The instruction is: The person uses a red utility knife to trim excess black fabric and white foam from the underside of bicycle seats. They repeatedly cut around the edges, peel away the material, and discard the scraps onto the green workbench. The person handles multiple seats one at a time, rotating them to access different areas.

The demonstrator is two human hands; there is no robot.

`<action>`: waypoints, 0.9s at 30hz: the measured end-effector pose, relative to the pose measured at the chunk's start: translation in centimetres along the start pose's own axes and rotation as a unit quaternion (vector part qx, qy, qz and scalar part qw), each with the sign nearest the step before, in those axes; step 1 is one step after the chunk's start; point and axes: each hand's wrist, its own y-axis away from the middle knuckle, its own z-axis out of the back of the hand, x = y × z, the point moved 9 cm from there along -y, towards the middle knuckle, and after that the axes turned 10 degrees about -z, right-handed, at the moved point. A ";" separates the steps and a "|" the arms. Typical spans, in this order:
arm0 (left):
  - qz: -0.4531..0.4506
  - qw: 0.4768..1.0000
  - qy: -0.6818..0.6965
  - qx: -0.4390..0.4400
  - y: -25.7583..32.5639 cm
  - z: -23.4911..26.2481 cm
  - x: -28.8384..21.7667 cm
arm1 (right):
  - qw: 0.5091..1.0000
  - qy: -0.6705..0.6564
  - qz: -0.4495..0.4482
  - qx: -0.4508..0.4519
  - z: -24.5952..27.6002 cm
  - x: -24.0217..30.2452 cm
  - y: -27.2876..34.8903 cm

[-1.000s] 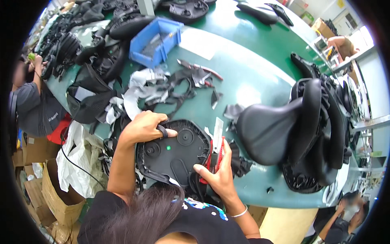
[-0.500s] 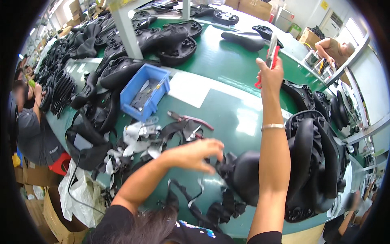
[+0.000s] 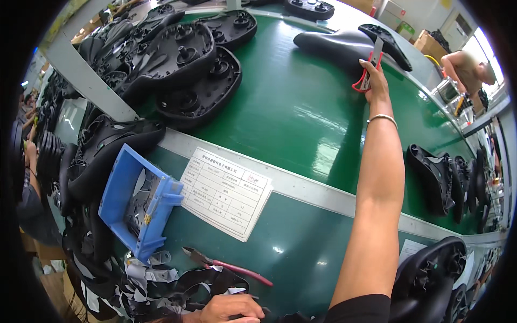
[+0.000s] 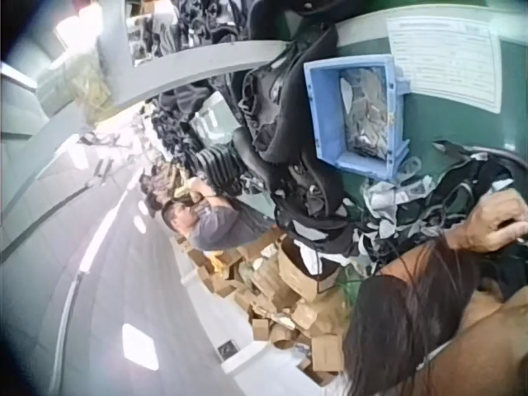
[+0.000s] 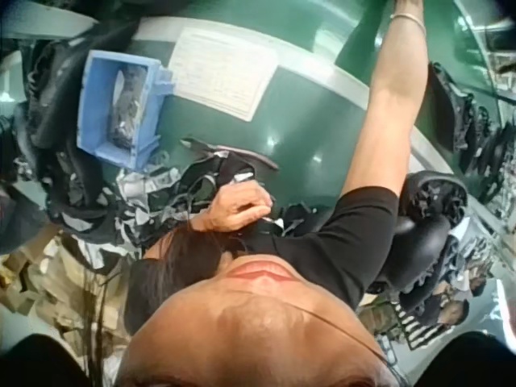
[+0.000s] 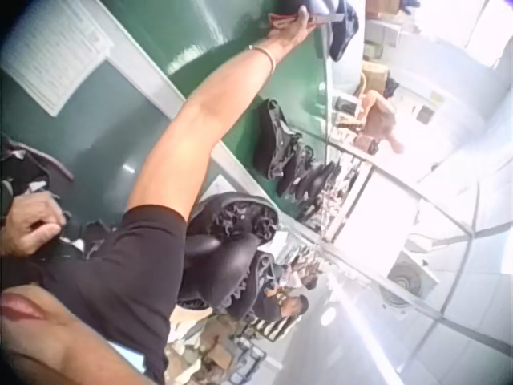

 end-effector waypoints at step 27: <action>0.151 0.945 0.250 -0.149 10.8 4.0 -0.8 | 0.782 0.468 0.319 0.259 -4.2 3.6 68.5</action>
